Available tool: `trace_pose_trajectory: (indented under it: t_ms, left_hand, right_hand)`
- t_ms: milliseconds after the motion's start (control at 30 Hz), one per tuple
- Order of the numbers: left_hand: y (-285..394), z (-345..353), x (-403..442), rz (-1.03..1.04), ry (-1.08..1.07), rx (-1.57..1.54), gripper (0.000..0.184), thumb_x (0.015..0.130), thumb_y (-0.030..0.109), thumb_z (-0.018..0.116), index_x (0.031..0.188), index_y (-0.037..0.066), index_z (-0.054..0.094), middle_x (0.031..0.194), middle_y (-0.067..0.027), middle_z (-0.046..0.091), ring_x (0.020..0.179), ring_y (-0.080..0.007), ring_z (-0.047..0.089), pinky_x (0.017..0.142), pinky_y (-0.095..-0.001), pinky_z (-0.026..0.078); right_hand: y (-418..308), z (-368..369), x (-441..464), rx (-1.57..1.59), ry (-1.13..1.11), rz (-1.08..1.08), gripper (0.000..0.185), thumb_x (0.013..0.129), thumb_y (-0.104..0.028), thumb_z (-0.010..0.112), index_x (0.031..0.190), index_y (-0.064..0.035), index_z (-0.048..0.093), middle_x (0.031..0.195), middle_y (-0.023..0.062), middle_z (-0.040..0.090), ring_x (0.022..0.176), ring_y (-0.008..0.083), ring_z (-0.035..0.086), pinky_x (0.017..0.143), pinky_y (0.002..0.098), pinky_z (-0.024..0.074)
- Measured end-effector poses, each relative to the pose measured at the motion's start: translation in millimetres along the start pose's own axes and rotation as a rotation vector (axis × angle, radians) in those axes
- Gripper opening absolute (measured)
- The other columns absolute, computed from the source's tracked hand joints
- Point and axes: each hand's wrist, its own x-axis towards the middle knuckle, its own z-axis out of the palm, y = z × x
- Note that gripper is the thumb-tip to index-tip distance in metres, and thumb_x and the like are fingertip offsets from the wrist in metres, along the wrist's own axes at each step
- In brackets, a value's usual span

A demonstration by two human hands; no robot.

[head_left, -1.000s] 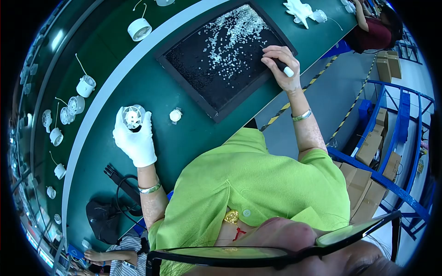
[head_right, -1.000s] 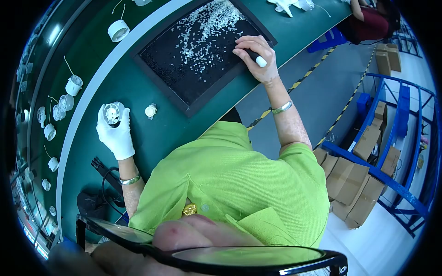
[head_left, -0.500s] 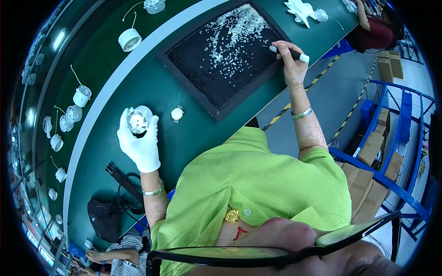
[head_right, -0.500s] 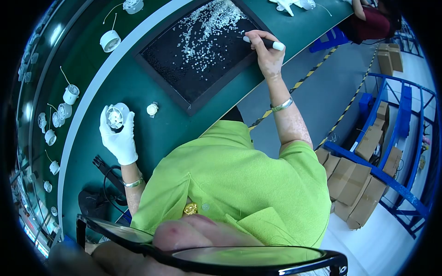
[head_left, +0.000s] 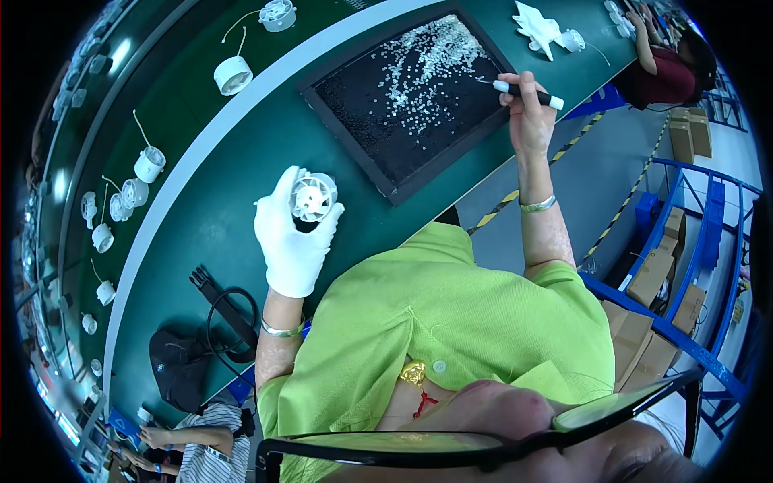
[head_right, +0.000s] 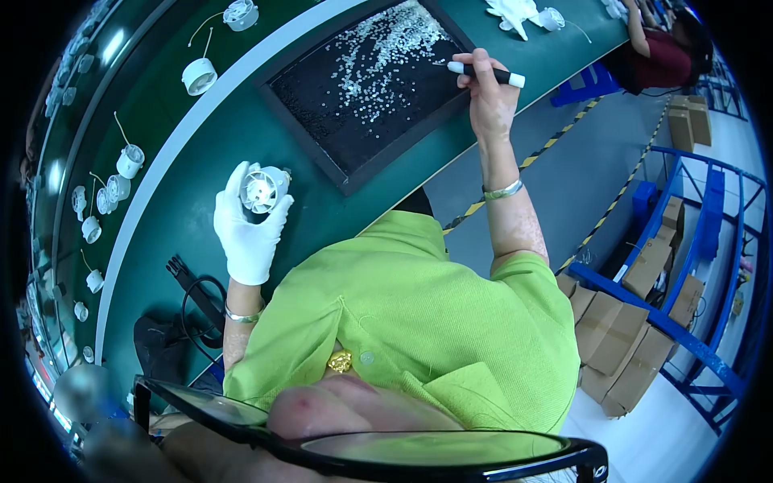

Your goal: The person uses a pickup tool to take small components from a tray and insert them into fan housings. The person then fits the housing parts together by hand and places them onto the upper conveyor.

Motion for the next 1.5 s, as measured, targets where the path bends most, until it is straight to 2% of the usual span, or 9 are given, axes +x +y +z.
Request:
trace_pose_trajectory:
  t_ms: [233, 333, 400, 500, 600, 733, 1100, 1267, 1500]
  left_hand:
    - [-6, 28, 11, 0.032, -0.181, 0.121, 0.058, 0.065, 0.014, 0.08, 0.118, 0.007, 0.059, 0.093, -0.0074, 0.063, 0.08, -0.0236, 0.054, 0.078, -0.0327, 0.044]
    - [-17, 37, 9, 0.02, -0.137, 0.127, 0.058, 0.065, 0.015, 0.08, 0.119, 0.008, 0.059, 0.093, -0.0073, 0.063, 0.08, -0.0235, 0.054, 0.078, -0.0326, 0.043]
    - [-22, 36, 1, 0.096, -0.055, 0.093, 0.057, 0.066, 0.016, 0.08, 0.119, 0.009, 0.059, 0.093, -0.0072, 0.064, 0.08, -0.0235, 0.053, 0.078, -0.0325, 0.043]
    - [-10, 21, -9, 0.043, -0.017, 0.106, 0.058, 0.066, 0.016, 0.08, 0.119, 0.01, 0.059, 0.093, -0.0067, 0.064, 0.081, -0.023, 0.054, 0.078, -0.0323, 0.043]
    - [-6, 17, -11, -0.027, -0.007, 0.121, 0.058, 0.065, 0.016, 0.08, 0.119, 0.01, 0.059, 0.094, -0.0061, 0.064, 0.082, -0.0226, 0.054, 0.078, -0.032, 0.043]
    - [-8, 17, -10, 0.108, 0.125, 0.04, 0.052, 0.067, 0.021, 0.077, 0.115, 0.011, 0.06, 0.089, -0.0056, 0.063, 0.081, -0.0237, 0.057, 0.078, -0.035, 0.041]
    - [-19, 22, -10, 0.068, 0.098, -0.09, 0.049, 0.065, 0.02, 0.077, 0.111, 0.01, 0.063, 0.092, -0.0072, 0.064, 0.085, -0.0251, 0.058, 0.079, -0.037, 0.042]
    - [-16, 19, -9, 0.124, 0.152, -0.06, 0.05, 0.061, 0.011, 0.078, 0.107, 0.004, 0.062, 0.086, -0.0098, 0.064, 0.076, -0.0273, 0.06, 0.069, -0.0369, 0.046]
    - [-14, 10, -5, 0.113, 0.093, -0.13, 0.036, 0.06, 0.009, 0.074, 0.094, 0.004, 0.064, 0.071, -0.0084, 0.061, 0.063, -0.0269, 0.057, 0.061, -0.0361, 0.044]
  right_hand:
    - [1, 32, 2, 0.69, -0.304, 0.328, 0.055, 0.101, -0.044, 0.042, 0.083, 0.0026, 0.067, 0.094, 0.0196, 0.064, 0.065, 0.0143, 0.047, 0.059, 0.025, 0.0399]
    - [1, 68, -11, 0.707, -0.506, 0.42, 0.066, 0.099, -0.054, 0.035, 0.076, 0.0001, 0.064, 0.091, 0.0175, 0.063, 0.068, 0.0157, 0.047, 0.063, 0.0268, 0.0411]
    - [-16, 117, -51, 0.503, -0.451, 0.218, 0.068, 0.097, -0.058, 0.035, 0.069, -0.0014, 0.059, 0.09, 0.0156, 0.061, 0.07, 0.0178, 0.047, 0.067, 0.0295, 0.0424]
    - [-25, 162, -85, 0.511, -0.507, 0.207, 0.067, 0.095, -0.061, 0.036, 0.064, -0.0035, 0.052, 0.091, 0.0147, 0.061, 0.074, 0.0197, 0.048, 0.072, 0.0315, 0.043]
    - [-23, 179, -95, 0.657, -0.421, 0.355, 0.062, 0.1, -0.053, 0.034, 0.063, -0.0058, 0.05, 0.088, 0.0137, 0.063, 0.061, 0.0153, 0.049, 0.061, 0.0253, 0.0421]
    - [-11, 183, -95, 0.869, -0.493, 0.504, 0.059, 0.099, -0.053, 0.038, 0.064, -0.0061, 0.047, 0.079, 0.0102, 0.059, 0.049, 0.0092, 0.038, 0.049, 0.0227, 0.0347]
    - [4, 190, -113, 0.626, -0.584, 0.297, 0.059, 0.096, -0.06, 0.038, 0.068, -0.0084, 0.045, 0.075, 0.0053, 0.051, 0.042, 0.0029, 0.024, 0.04, 0.0197, 0.0203]
    - [3, 191, -122, 0.527, -0.606, 0.229, 0.058, 0.097, -0.056, 0.04, 0.065, -0.0085, 0.043, 0.072, 0.0047, 0.049, 0.044, 0.0049, 0.026, 0.041, 0.02, 0.0223]
    - [-2, 193, -136, 0.064, -0.747, -0.162, 0.036, 0.089, -0.013, 0.061, 0.058, 0.0001, 0.049, 0.065, 0.0064, 0.055, 0.052, 0.0121, 0.035, 0.048, 0.0259, 0.0303]
